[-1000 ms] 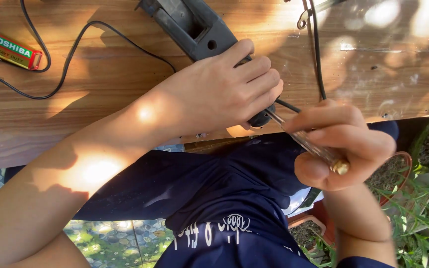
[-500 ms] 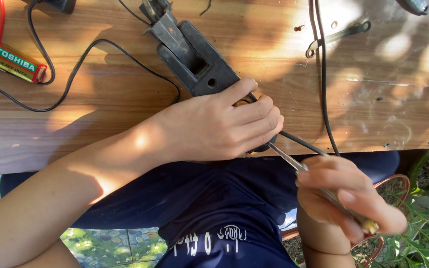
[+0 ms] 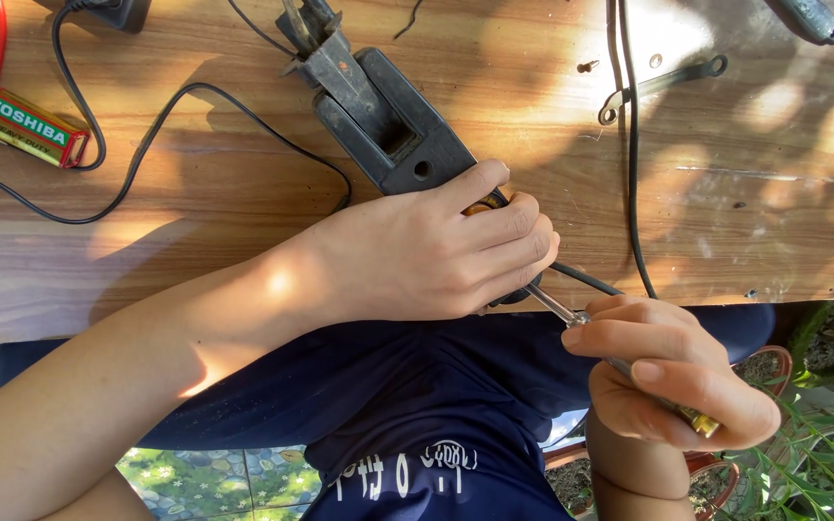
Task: The person uses a screwdriver to remove screws from a black electrical device with an orange switch, then reassembles it by tightening the screws back in place. The work is performed on a wooden table outdoors.
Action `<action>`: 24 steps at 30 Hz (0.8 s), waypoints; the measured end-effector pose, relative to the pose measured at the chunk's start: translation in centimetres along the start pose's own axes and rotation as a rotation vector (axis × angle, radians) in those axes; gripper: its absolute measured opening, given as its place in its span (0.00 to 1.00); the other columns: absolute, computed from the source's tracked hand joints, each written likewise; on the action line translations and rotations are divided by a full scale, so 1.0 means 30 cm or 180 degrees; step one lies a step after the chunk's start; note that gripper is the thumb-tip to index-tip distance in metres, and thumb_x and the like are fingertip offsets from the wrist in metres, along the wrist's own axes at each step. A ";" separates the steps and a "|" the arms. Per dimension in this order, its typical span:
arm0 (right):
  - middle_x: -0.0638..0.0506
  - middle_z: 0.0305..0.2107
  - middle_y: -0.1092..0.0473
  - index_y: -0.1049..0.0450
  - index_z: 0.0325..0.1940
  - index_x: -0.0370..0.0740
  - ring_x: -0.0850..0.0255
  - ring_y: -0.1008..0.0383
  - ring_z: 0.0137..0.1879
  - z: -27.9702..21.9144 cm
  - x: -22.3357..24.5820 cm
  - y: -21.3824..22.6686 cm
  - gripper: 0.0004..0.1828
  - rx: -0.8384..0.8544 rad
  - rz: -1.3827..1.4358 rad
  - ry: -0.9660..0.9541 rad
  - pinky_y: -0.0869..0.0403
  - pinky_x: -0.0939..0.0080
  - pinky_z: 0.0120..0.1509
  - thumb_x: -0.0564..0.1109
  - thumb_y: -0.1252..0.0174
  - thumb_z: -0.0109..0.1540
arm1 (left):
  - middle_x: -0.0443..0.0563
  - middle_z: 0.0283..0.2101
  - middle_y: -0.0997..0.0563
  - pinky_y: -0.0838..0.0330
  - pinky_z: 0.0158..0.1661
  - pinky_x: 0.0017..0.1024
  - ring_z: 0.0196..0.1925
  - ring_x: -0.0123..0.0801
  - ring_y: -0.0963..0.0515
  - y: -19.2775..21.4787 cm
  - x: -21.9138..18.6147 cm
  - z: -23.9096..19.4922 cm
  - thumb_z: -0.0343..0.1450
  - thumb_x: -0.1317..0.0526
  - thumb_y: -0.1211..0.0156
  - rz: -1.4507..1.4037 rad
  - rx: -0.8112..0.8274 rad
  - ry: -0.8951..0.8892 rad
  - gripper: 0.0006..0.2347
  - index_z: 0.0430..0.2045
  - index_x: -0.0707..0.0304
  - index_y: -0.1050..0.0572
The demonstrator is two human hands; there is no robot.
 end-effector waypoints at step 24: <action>0.41 0.25 0.26 0.43 0.19 0.43 0.62 0.38 0.18 0.079 0.019 -0.016 0.14 0.0312 -0.0133 -0.0691 0.26 0.65 0.28 0.36 0.58 0.60 | 0.45 0.42 0.26 0.35 0.53 0.27 0.46 0.29 0.29 -0.005 -0.007 -0.007 0.74 0.61 0.44 -0.0105 -0.0076 0.0071 0.09 0.46 0.58 0.25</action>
Point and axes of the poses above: each hand's wrist, its own z-axis towards the middle knuckle, its own y-axis out of the back of the hand, x = y × z, the point moved 2 cm from there along z, towards the middle knuckle
